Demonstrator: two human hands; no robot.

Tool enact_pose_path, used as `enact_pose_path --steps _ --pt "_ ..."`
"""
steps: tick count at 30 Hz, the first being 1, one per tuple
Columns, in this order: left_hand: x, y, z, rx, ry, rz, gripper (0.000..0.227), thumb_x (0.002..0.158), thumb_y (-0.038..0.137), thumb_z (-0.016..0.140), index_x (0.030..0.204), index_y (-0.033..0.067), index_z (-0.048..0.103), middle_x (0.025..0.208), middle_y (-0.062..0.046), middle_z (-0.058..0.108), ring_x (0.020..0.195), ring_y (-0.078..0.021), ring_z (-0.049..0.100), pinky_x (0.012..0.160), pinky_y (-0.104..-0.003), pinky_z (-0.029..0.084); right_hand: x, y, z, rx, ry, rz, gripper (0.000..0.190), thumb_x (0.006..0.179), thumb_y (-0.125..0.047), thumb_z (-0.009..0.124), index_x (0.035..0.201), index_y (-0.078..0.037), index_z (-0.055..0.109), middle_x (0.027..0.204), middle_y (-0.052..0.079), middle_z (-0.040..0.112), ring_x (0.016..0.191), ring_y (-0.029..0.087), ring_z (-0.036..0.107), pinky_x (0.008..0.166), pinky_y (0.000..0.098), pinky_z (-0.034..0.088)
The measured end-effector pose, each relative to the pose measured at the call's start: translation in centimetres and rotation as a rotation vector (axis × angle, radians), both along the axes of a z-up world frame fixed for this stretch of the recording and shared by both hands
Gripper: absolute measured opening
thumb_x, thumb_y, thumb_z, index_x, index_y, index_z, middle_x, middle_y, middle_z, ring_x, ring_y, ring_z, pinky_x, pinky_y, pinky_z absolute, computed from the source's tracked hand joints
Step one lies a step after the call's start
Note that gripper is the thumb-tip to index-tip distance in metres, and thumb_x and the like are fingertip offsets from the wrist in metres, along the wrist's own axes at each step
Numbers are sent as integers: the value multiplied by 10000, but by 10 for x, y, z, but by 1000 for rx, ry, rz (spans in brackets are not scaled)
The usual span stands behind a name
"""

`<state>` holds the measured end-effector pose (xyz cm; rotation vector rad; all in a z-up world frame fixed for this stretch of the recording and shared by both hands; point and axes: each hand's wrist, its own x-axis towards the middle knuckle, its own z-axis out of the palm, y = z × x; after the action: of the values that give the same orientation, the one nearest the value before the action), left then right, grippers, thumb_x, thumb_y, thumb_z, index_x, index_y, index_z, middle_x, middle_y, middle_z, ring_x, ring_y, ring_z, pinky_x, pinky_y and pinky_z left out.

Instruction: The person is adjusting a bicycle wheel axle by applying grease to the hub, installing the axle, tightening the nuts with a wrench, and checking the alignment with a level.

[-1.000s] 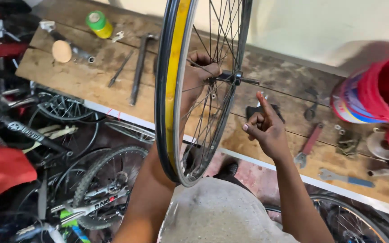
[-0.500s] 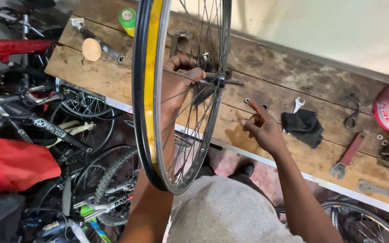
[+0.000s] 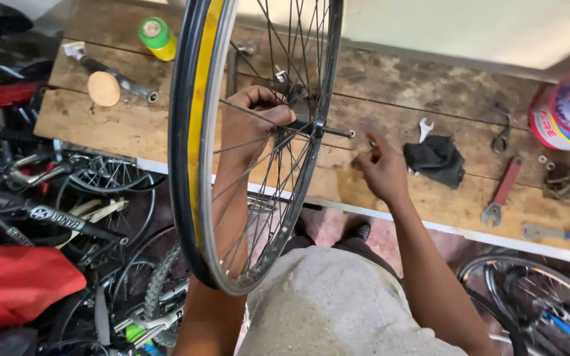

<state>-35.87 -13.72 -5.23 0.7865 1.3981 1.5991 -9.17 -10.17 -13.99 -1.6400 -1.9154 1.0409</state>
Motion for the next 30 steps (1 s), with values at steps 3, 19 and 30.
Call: enact_pose_path --steps 3,19,30 --pt "16 -1 8 -24 30 -37 222 598 106 818 776 41 701 760 -126 645 691 -166 644 581 -290 559 41 8 -5 77 -272 -173 502 898 -333 690 1339 -110 599 923 212 717 955 465 656 839 575 497" --pt "41 38 6 -6 145 -60 221 633 158 843 737 86 662 710 -83 600 698 -188 616 599 -292 552 106 29 -50 176 -731 -161 306 969 -432 544 1044 -167 676 787 181 708 802 442 706 704 521 542" --pt "58 11 17 -73 102 -28 235 647 162 807 784 71 639 728 -99 614 675 -211 638 549 -323 565 157 48 -76 635 -620 -320 390 1040 -411 632 729 -177 658 524 153 535 591 401 640 538 424 498"
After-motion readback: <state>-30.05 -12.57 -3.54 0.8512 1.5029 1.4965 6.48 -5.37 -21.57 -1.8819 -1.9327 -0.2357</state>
